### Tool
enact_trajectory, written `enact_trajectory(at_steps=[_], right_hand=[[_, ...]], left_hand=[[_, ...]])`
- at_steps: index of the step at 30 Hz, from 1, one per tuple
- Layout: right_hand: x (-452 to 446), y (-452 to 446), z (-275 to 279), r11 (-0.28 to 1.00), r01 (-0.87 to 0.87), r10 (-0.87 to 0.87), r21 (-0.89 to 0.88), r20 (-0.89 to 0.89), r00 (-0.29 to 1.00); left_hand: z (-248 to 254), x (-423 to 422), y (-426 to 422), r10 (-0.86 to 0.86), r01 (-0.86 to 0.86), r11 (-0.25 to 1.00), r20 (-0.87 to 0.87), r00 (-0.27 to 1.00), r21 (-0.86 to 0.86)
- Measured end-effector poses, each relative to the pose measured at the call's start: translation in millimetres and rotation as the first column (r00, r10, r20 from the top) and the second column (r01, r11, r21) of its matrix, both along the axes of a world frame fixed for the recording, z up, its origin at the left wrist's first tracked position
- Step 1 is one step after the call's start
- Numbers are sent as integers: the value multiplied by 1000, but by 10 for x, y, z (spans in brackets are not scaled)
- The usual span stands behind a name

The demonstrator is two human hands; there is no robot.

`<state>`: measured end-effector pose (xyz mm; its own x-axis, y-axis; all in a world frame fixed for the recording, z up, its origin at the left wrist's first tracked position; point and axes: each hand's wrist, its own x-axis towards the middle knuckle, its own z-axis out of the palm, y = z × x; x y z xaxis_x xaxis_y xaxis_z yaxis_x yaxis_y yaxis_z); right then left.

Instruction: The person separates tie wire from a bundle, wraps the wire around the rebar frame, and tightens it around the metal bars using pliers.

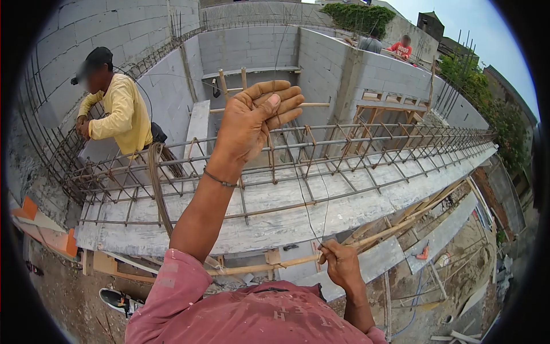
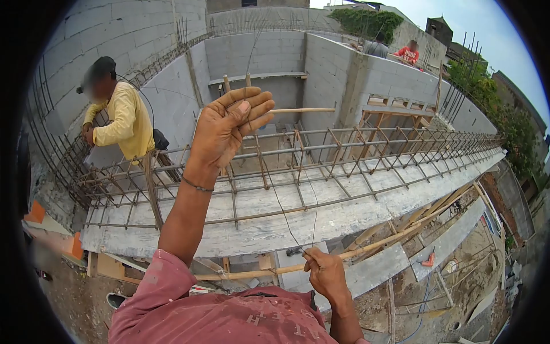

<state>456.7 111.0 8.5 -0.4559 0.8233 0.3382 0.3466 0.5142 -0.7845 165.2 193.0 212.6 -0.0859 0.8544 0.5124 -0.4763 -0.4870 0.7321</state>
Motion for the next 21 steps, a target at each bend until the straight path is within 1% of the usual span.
enact_trajectory(at_steps=[1, 2, 3, 4, 5, 6, 7, 8, 9, 10, 11, 12, 13, 14, 15, 16, 17, 18, 19, 20, 21], right_hand=[[-1, -52, 15, 1000, -4, 4, -1, 6, 1000], [7, -110, 43, 952, -257, 234, -165, -148, 961], [11, -138, 62, 816, -507, 415, -278, -331, 848], [30, -127, 72, 813, -512, 422, -276, -326, 846], [71, -102, 82, 702, -704, 481, -110, -656, 582], [118, -82, 81, 589, -798, 462, 122, -862, 209], [137, -21, -11, 551, -816, 345, 176, -938, 30], [205, 3, 6, 553, -814, 350, 180, -936, 31], [269, 10, 71, 667, -731, 84, -145, -960, 268], [303, 12, 113, 683, -569, -204, -458, -867, 454], [267, 46, 77, 713, -454, -179, -534, -765, 619], [184, 38, 6, 722, -449, -176, -526, -768, 615], [70, -7, -88, 882, -162, -88, -442, -494, 865], [-7, -39, -135, 973, 76, -106, -220, -132, 986], [-25, -78, -102, 973, 77, -108, -217, -134, 985], [-22, -143, -35, 985, -54, 52, -162, -16, 999], [-9, -198, 27, 974, -193, 206, -122, 111, 972], [23, -236, 60, 972, -199, 213, -124, 112, 971], [69, -272, 83, 931, -293, 304, -218, 18, 953], [109, -311, 113, 871, -388, 381, -302, -84, 921], [120, -326, 199, 872, -416, 404, -258, -101, 909]], left_hand=[[4, -19, -7, -38, 38, 999, -6, 999, 1], [-13, -47, 0, -32, 32, 999, 0, 999, 1], [-35, -83, 15, -105, 105, 994, 58, 993, 3], [-43, -114, 18, -177, 177, 984, 113, 978, 11], [-40, -130, 7, -172, 171, 985, 114, 978, 15], [-42, -134, -7, -194, 192, 981, 160, 968, 28], [-40, -134, -17, -219, 215, 976, 205, 954, 43], [-27, -132, -23, -224, 219, 975, 203, 953, 48], [-9, -124, -26, -175, 163, 983, 159, 972, 86], [15, -104, -27, -125, 111, 986, 116, 985, 126], [36, -70, -43, -136, 120, 983, 113, 984, 135], [53, -31, -72, -119, 115, 985, 25, 993, 127], [75, -6, -81, -99, 106, 987, -64, 993, 118], [99, 14, -71, -103, 111, 986, -68, 992, 122], [112, 36, -66, -87, 102, 988, -128, 988, 117], [116, 48, -67, -69, 90, 990, -185, 980, 111], [123, 29, -60, -65, 86, 990, -185, 981, 111], [128, -14, -40, -106, 125, 987, -172, 979, 103], [128, -56, -20, -145, 161, 982, -158, 977, 94], [119, -88, 3, -137, 152, 984, -156, 978, 89], [105, -115, 28, -181, 190, 977, -97, 979, 93]])
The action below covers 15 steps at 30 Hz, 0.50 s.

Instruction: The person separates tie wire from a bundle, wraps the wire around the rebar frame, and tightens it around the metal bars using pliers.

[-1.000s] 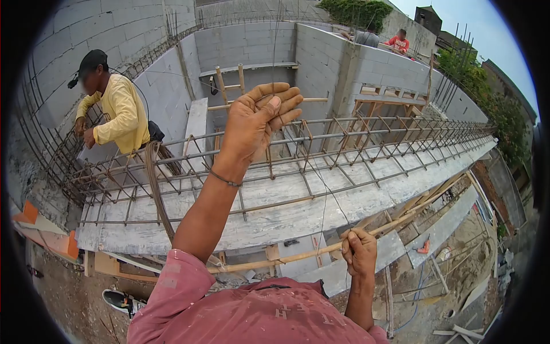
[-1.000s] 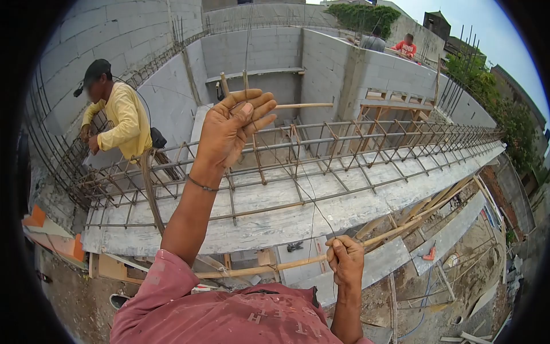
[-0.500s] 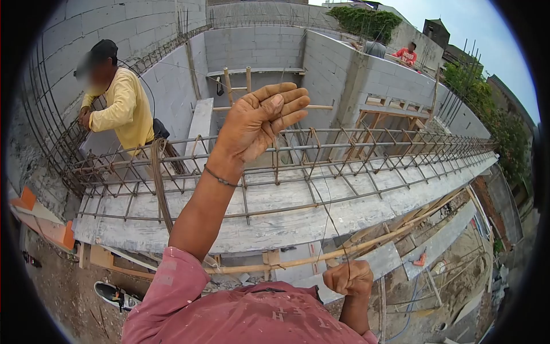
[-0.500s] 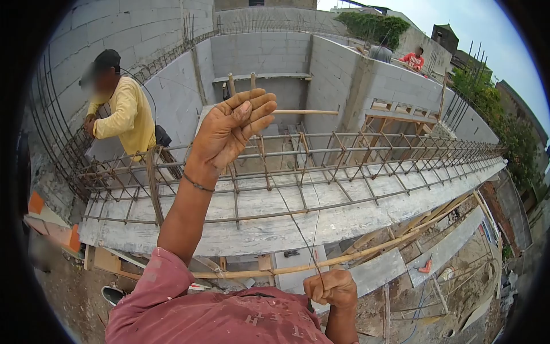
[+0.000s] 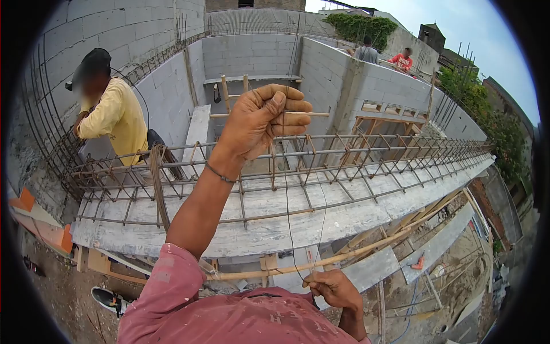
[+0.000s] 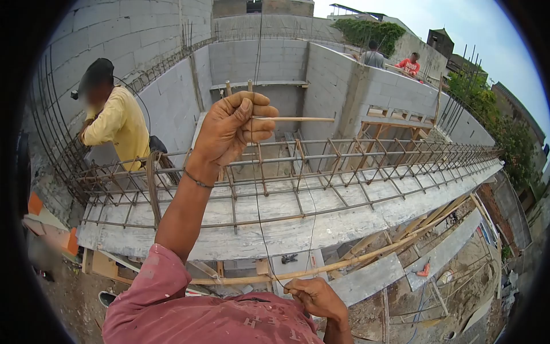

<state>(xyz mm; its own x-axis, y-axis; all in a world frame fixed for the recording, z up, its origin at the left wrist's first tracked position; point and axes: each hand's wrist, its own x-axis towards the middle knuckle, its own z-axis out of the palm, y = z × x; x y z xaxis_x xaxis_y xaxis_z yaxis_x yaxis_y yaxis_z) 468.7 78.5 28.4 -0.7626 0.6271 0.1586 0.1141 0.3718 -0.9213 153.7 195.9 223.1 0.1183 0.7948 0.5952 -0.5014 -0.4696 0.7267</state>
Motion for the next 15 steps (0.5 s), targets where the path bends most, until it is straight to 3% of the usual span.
enact_trajectory(at_steps=[2, 4, 7, 9, 10, 12, 15], right_hand=[[7, -2, -28, 1000, -4, 5, -14, 53, 999], [-5, -16, -93, 1000, -5, 8, -22, 107, 994], [-60, -49, -160, 995, -66, 70, -68, 49, 996], [-90, -79, -138, 978, -161, 142, -134, -138, 980], [-83, -85, -137, 977, -167, 150, -134, -133, 980], [-60, -99, -146, 927, -192, 121, -323, -226, 966], [-14, -69, -187, 917, -206, 132, -343, -226, 965]], left_hand=[[-7, -17, 18, -50, 53, 998, 115, 992, -30], [6, -11, 6, -52, 53, 999, 115, 992, -10], [11, -16, 24, -98, 93, 995, 132, 986, 43], [0, -39, 40, -131, 123, 990, 152, 980, 65], [-5, -56, 53, -136, 128, 990, 187, 973, 54], [-17, -82, 41, -133, 126, 991, 227, 965, 45], [-9, -97, 1, -105, 97, 994, 221, 970, 49]])
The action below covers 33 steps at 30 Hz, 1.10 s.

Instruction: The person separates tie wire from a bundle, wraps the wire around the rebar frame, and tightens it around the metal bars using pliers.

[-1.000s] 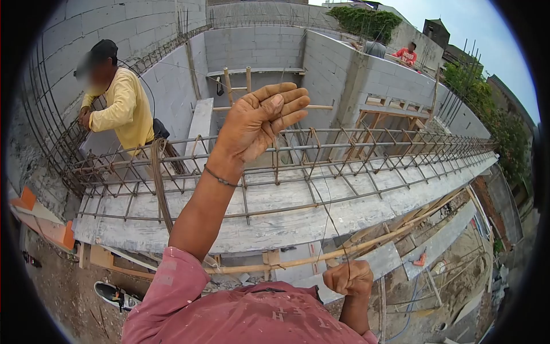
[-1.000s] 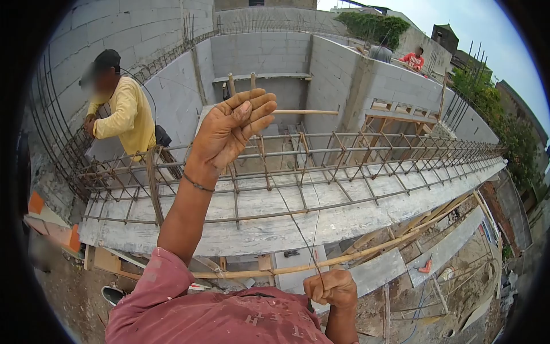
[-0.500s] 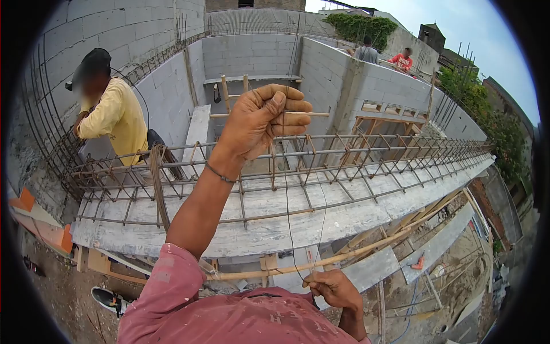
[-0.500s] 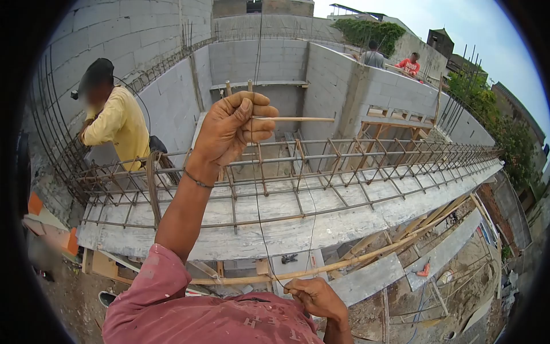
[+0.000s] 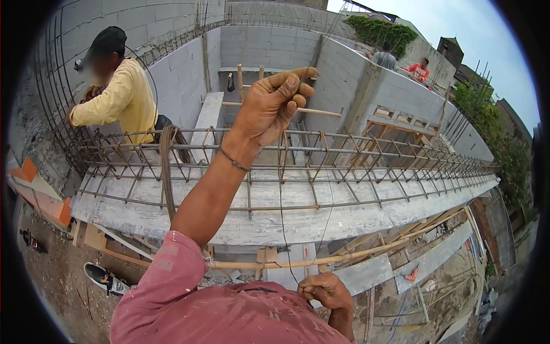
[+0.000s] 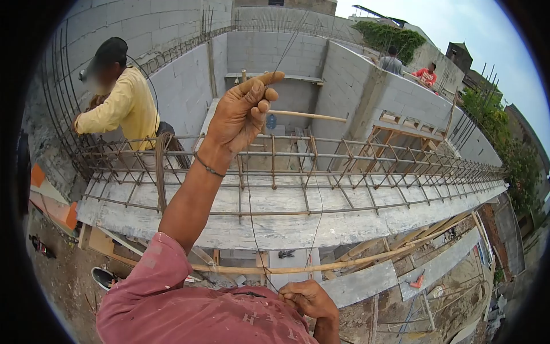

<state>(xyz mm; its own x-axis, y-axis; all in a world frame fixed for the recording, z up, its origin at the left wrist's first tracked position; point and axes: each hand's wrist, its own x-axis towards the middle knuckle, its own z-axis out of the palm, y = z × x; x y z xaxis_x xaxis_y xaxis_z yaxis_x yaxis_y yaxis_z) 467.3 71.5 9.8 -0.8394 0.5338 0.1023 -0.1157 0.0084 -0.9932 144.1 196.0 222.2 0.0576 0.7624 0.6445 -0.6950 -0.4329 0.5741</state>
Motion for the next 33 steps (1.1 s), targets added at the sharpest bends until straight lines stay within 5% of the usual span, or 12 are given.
enact_trajectory(at_steps=[4, 7, 12, 13, 15, 20, 23, 25, 26, 28, 31, 33], right_hand=[[121, -28, -65, 995, -82, 73, -51, -163, 984], [258, 129, -166, 948, -276, 54, -156, -778, 626], [396, 307, 125, 689, 237, -637, -685, -416, 649], [343, 339, 45, 771, 589, -631, -243, -169, 757], [234, 303, -45, 706, 476, -633, 524, 167, 756], [390, 185, 231, 883, -85, 6, 461, 169, 986], [394, 221, 215, 931, -356, 334, 84, -591, 735], [495, 137, 239, 775, -14, -458, -632, -577, 677], [437, 130, 195, 773, -16, -455, -634, -572, 682], [274, 146, 113, 779, 485, -607, 398, 280, 744], [246, -39, 513, 984, -54, 2, 171, 290, 957], [472, 77, 430, 964, -264, 255, -3, -252, 934]], left_hand=[[-3, -1, -31, 340, -352, 934, -153, 928, -59], [-67, -67, -35, 430, -439, 897, -136, 893, -46], [-41, -53, -9, 572, -572, 821, 1, 821, 2], [-18, -18, -27, 644, -642, 765, -37, 764, 50], [-8, 33, -49, 714, -709, 700, -72, 697, 81], [-75, -96, 36, 583, -583, 813, -8, 813, 0], [-114, -162, 64, 459, -457, 888, 196, 867, -57], [-93, -252, 72, 523, -523, 851, 198, 829, -58], [-66, -266, 54, 572, -576, 816, 202, 795, -46], [-57, -272, 42, 632, -638, 770, 139, 763, -2], [-92, -344, 78, 593, -595, 799, 54, 804, 82], [-176, -533, 164, 251, -255, 967, 204, 946, -8]])
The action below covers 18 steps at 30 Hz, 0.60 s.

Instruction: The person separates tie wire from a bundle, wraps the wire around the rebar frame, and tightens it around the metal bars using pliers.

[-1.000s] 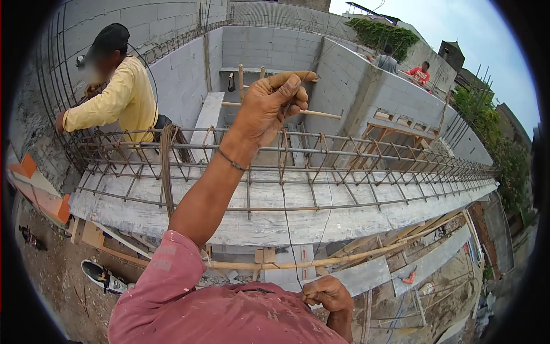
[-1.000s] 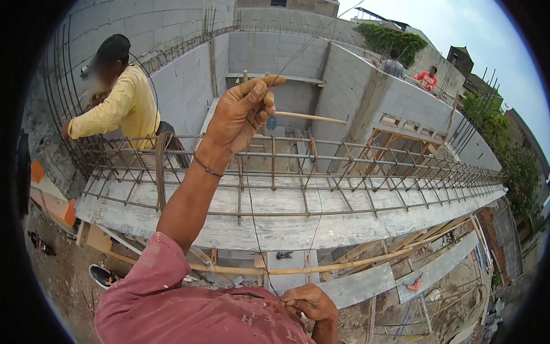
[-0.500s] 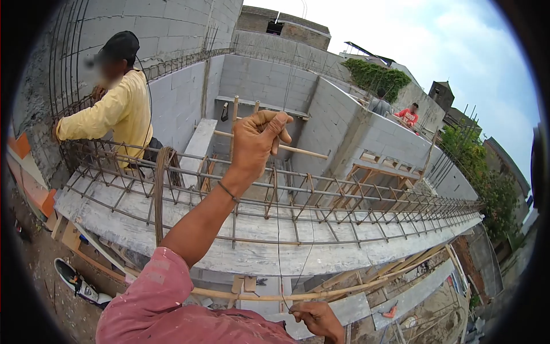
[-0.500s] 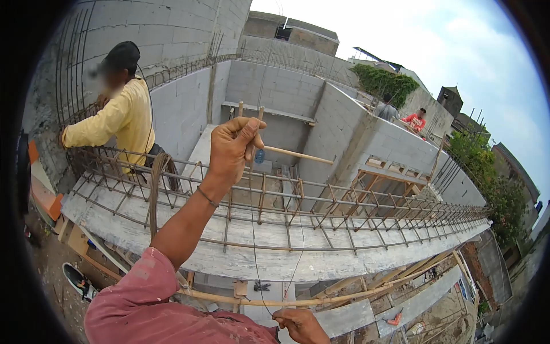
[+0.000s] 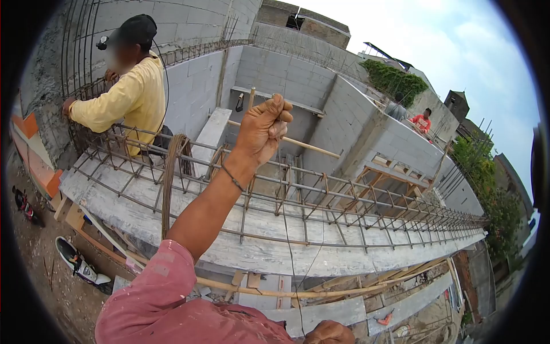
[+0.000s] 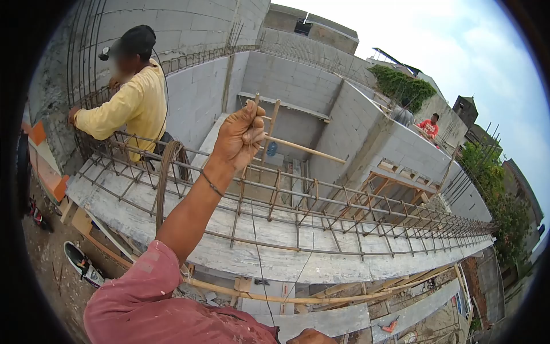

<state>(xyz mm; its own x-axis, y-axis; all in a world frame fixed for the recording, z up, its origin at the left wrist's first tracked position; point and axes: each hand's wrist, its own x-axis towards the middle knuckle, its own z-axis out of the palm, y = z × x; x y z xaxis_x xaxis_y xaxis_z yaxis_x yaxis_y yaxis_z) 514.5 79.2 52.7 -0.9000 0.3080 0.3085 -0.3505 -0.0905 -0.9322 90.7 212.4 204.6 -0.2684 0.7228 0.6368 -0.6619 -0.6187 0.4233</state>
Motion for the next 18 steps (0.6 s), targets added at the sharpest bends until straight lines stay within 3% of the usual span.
enact_trajectory(at_steps=[1, 3, 4, 5, 6, 7, 8, 9, 11, 12, 13, 15, 16, 18], right_hand=[[192, 117, -313, 987, -108, 52, -120, -398, 916], [390, 117, -250, 937, 35, -234, -347, -551, 801], [451, 139, -215, 936, 38, -236, -350, -544, 805], [490, 163, -168, 805, 398, -533, -439, -242, 811], [506, 180, -157, 576, 714, -754, -399, 78, 652], [495, 211, -251, 574, 715, -756, -400, 79, 650], [446, 263, -402, 572, 781, -820, 251, 164, 548], [332, 245, -420, 368, 485, -894, 793, 160, 418], [251, 152, -329, 567, 294, -650, 769, 198, 734], [214, 62, -35, 688, 226, -513, 690, 242, 823], [285, 70, -81, 691, 227, -512, 686, 243, 824], [636, 109, -313, 838, 512, -538, 187, 137, 832], [820, 127, -440, 812, 574, -566, -105, 94, 819], [1004, 155, -598, 567, 516, -641, -643, 50, 766]], left_hand=[[-12, -88, 3, 1, -1, 1000, 15, 1000, -8], [-14, -285, 19, -435, 438, 897, 52, 899, -64], [-29, -355, 5, -436, 439, 896, 60, 898, -64], [-30, -411, -26, -378, 377, 920, 8, 926, -103], [-13, -466, -60, -321, 311, 940, -51, 946, -140], [7, -518, -84, -265, 244, 954, -114, 957, -173], [34, -573, -97, -268, 246, 953, -116, 956, -175], [59, -624, -107, -244, 212, 961, -187, 952, -176], [71, -724, -80, -228, 184, 966, -257, 939, -183], [64, -788, -47, -239, 192, 963, -263, 935, -190], [51, -822, -30, -246, 197, 960, -268, 932, -198], [-1, -815, -13, -219, 182, 968, -228, 949, -171], [-20, -800, -18, -194, 169, 975, -186, 963, -142], [-41, -744, -29, -134, 116, 984, -140, 981, -134]])
